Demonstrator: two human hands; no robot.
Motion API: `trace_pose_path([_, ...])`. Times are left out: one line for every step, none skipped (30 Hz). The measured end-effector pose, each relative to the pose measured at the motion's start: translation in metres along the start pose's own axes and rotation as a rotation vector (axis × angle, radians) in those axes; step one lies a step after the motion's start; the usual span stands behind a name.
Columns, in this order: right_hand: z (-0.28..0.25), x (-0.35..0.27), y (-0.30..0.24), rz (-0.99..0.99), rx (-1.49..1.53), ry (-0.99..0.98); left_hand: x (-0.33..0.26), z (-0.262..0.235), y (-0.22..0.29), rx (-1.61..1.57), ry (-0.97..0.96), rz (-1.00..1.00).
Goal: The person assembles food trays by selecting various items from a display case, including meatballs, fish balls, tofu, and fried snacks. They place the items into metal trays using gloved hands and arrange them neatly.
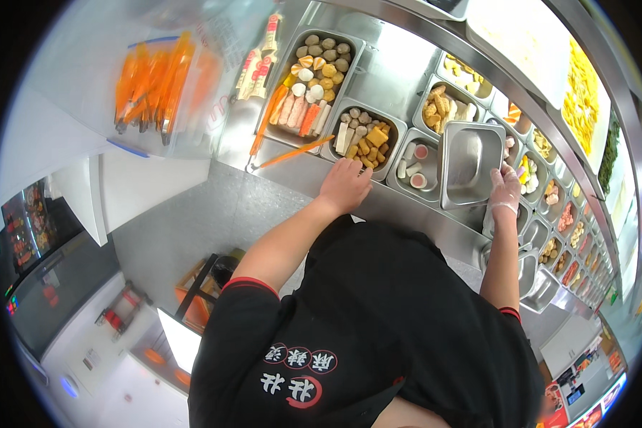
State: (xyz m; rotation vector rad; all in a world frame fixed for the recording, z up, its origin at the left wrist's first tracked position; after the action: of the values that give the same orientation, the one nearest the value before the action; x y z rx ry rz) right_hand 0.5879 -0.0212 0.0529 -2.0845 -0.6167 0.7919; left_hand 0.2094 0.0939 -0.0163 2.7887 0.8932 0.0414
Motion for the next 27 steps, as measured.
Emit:
trace_pose_path([-0.002, -0.001, 0.002, 0.012, 0.01, 0.004, -0.001, -0.001, 0.0, -0.01, -0.03, -0.001])
trace_pose_path([-0.003, -0.003, 0.004, -0.055, -0.005, 0.013, -0.001, -0.003, 0.0, -0.019, -0.059, -0.001])
trace_pose_path([-0.006, -0.004, 0.005, -0.087, -0.046, 0.012, -0.001, -0.005, -0.001, -0.046, -0.059, 0.003])
trace_pose_path([-0.008, -0.007, 0.006, -0.107, -0.075, 0.013, -0.002, -0.009, -0.002, -0.073, -0.062, 0.013])
trace_pose_path([-0.013, -0.011, 0.005, -0.115, -0.105, 0.032, -0.003, -0.012, -0.004, -0.103, -0.067, 0.03])
trace_pose_path([-0.015, -0.016, 0.004, -0.125, -0.07, 0.038, -0.006, -0.018, -0.007, -0.104, 0.007, 0.009])
trace_pose_path([-0.017, -0.022, 0.003, -0.097, 0.015, 0.015, -0.012, -0.023, -0.011, -0.078, 0.021, -0.045])
trace_pose_path([-0.021, -0.027, -0.002, -0.084, -0.039, 0.015, -0.018, -0.029, -0.017, -0.048, 0.042, -0.096])
trace_pose_path([-0.025, -0.035, -0.006, -0.066, -0.085, 0.02, -0.026, -0.034, -0.023, -0.022, 0.07, -0.144])
trace_pose_path([-0.03, -0.043, -0.011, -0.097, -0.088, -0.003, -0.035, -0.039, -0.03, 0.01, 0.088, -0.163])
trace_pose_path([-0.032, -0.053, -0.014, -0.081, -0.099, 0.032, -0.046, -0.043, -0.038, 0.045, 0.114, -0.181])
trace_pose_path([-0.038, -0.066, -0.018, -0.115, -0.108, 0.049, -0.058, -0.047, -0.045, 0.043, 0.123, -0.189])
trace_pose_path([-0.041, -0.08, -0.021, -0.12, -0.124, 0.084, -0.07, -0.05, -0.051, 0.051, 0.15, -0.189])
trace_pose_path([-0.041, -0.092, -0.022, -0.134, -0.137, 0.11, -0.08, -0.052, -0.056, 0.044, 0.124, -0.207])
trace_pose_path([-0.047, -0.106, -0.022, -0.14, -0.156, 0.156, -0.084, -0.052, -0.059, 0.035, 0.117, -0.219])
trace_pose_path([-0.05, -0.121, -0.018, -0.165, -0.136, 0.208, -0.088, -0.053, -0.059, 0.025, 0.123, -0.176])
trace_pose_path([-0.051, -0.139, -0.015, -0.179, -0.118, 0.256, -0.089, -0.053, -0.059, 0.018, 0.073, -0.188])
trace_pose_path([-0.052, -0.159, -0.009, -0.055, 0.042, 0.252, -0.089, -0.055, -0.055, -0.004, 0.105, -0.083])
trace_pose_path([-0.054, -0.176, -0.004, -0.031, 0.238, 0.232, -0.087, -0.057, -0.051, -0.019, 0.092, -0.025])
trace_pose_path([-0.055, -0.192, 0.002, 0.069, 0.236, 0.265, -0.084, -0.061, -0.047, -0.038, 0.072, -0.014])
trace_pose_path([-0.054, -0.211, 0.01, 0.045, 0.223, 0.343, -0.081, -0.064, -0.041, -0.07, 0.059, 0.078])
trace_pose_path([-0.053, -0.23, 0.02, 0.142, 0.287, 0.36, -0.078, -0.065, -0.033, -0.11, 0.041, 0.13])
trace_pose_path([-0.054, -0.247, 0.031, 0.2, 0.349, 0.378, -0.074, -0.066, -0.025, -0.154, 0.023, 0.18])
trace_pose_path([-0.057, -0.265, 0.042, 0.221, 0.44, 0.447, -0.07, -0.065, -0.016, -0.182, 0.016, 0.228])
trace_pose_path([-0.06, -0.283, 0.055, 0.255, 0.517, 0.518, -0.065, -0.064, -0.008, -0.198, 0.018, 0.268])
trace_pose_path([-0.067, -0.3, 0.068, 0.312, 0.586, 0.594, -0.062, -0.061, 0.001, -0.217, 0.018, 0.304])
trace_pose_path([-0.08, -0.315, 0.08, 0.279, 0.642, 0.665, -0.06, -0.057, 0.011, -0.241, 0.021, 0.331])
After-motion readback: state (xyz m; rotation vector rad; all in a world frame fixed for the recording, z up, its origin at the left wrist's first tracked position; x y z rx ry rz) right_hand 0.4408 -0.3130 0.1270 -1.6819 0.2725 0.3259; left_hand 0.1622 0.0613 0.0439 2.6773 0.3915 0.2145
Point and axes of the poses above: each hand's wrist, its own x-axis towards the middle knuckle, its own z-axis out of the palm, y = z × x, the point moved 1 cm from there along x, towards the middle knuckle, and after that the axes turned 13 degrees about x, right-handed, at the moved point
